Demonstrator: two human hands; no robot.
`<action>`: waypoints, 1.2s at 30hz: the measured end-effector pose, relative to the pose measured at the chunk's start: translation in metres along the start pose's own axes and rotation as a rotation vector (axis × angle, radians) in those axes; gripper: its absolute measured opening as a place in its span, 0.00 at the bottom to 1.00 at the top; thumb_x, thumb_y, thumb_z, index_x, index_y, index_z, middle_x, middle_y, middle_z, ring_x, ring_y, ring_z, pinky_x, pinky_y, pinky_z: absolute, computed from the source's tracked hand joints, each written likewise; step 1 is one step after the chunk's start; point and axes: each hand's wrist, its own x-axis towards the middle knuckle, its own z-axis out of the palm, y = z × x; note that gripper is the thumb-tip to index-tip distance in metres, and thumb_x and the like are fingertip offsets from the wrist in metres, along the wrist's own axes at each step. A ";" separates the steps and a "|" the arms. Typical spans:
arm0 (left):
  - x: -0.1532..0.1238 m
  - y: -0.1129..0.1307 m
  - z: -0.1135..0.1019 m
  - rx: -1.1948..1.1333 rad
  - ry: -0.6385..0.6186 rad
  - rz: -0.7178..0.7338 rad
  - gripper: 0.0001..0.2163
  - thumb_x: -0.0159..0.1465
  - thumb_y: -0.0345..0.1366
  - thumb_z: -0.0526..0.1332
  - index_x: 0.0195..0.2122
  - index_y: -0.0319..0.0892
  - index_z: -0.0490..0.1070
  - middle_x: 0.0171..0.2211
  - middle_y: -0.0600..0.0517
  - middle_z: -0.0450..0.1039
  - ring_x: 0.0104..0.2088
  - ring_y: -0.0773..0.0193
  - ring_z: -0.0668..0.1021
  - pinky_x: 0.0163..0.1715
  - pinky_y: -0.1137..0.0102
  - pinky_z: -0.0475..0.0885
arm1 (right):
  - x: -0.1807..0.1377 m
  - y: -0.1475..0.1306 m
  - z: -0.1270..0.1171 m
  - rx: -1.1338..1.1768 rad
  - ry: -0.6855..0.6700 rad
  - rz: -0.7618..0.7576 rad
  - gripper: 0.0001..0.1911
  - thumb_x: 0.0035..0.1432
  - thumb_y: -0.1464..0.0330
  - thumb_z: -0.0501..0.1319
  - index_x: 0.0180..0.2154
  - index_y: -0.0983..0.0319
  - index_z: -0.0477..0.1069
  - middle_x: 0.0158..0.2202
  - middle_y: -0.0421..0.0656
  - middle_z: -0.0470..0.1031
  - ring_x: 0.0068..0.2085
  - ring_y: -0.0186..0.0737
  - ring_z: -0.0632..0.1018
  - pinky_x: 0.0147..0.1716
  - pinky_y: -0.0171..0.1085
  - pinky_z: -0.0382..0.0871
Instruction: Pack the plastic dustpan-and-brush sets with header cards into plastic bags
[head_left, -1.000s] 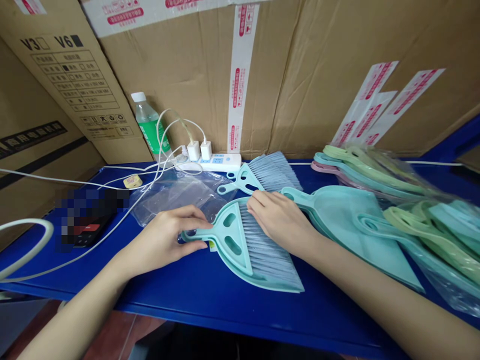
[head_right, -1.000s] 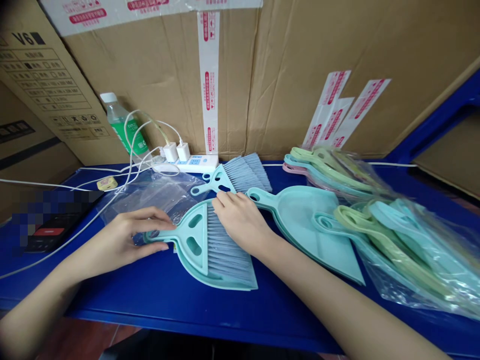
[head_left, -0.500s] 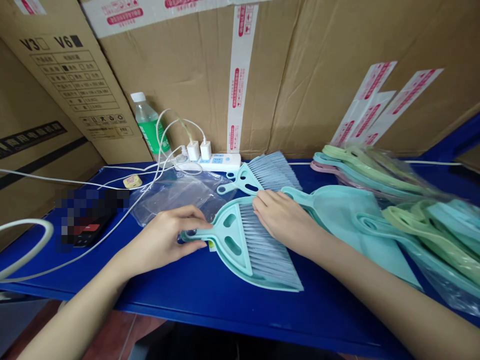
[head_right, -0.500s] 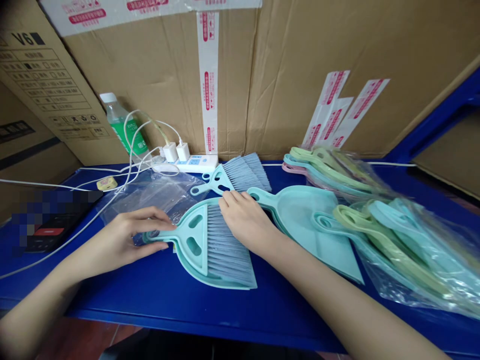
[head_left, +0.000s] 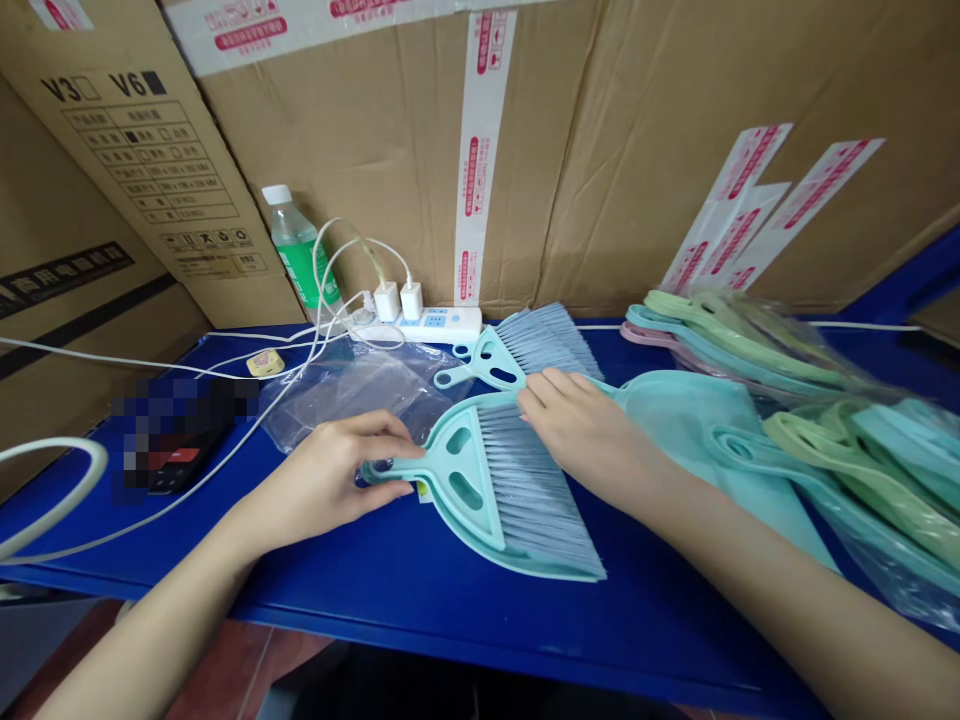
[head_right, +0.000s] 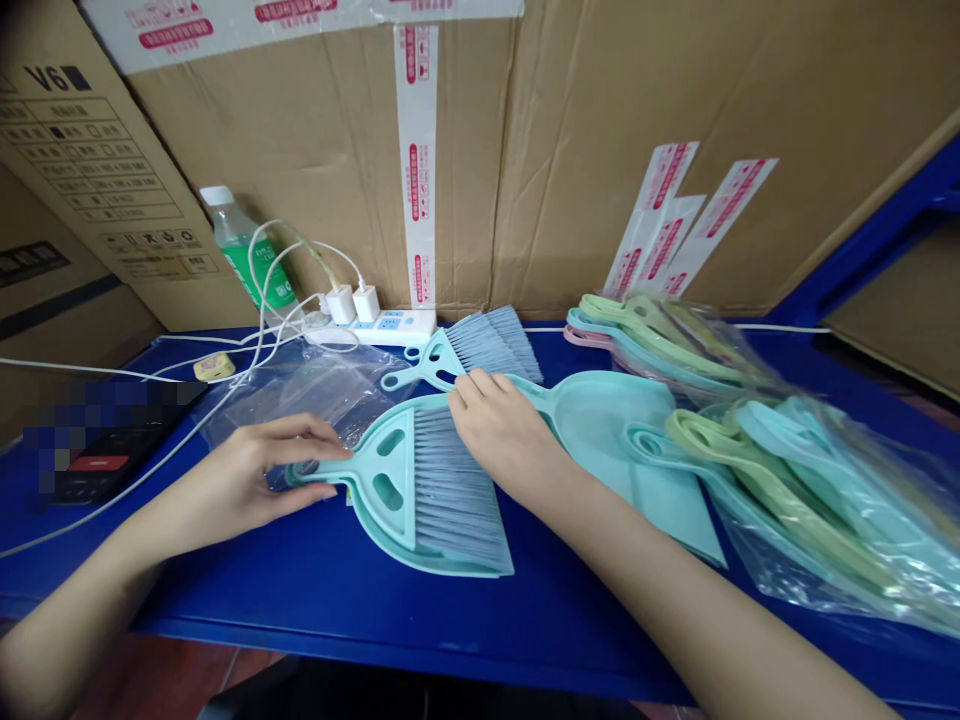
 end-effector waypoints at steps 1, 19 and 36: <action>0.000 0.000 0.000 0.002 0.000 0.000 0.11 0.63 0.31 0.65 0.46 0.45 0.78 0.42 0.50 0.76 0.39 0.62 0.80 0.41 0.68 0.76 | 0.000 0.000 -0.001 0.031 0.014 0.009 0.15 0.64 0.80 0.50 0.30 0.64 0.71 0.28 0.47 0.70 0.32 0.46 0.69 0.31 0.40 0.59; -0.002 -0.003 0.002 0.018 -0.011 -0.009 0.11 0.62 0.31 0.66 0.47 0.45 0.78 0.43 0.51 0.76 0.40 0.62 0.81 0.42 0.68 0.75 | 0.010 -0.016 0.010 0.364 0.194 0.024 0.08 0.65 0.73 0.60 0.32 0.62 0.76 0.31 0.41 0.77 0.35 0.41 0.72 0.36 0.38 0.61; -0.001 -0.004 0.003 0.003 -0.002 -0.012 0.13 0.62 0.30 0.67 0.48 0.48 0.78 0.43 0.52 0.75 0.40 0.63 0.81 0.42 0.69 0.75 | 0.009 -0.011 0.006 0.182 0.194 -0.026 0.12 0.62 0.77 0.53 0.28 0.63 0.70 0.27 0.44 0.71 0.32 0.43 0.69 0.35 0.39 0.57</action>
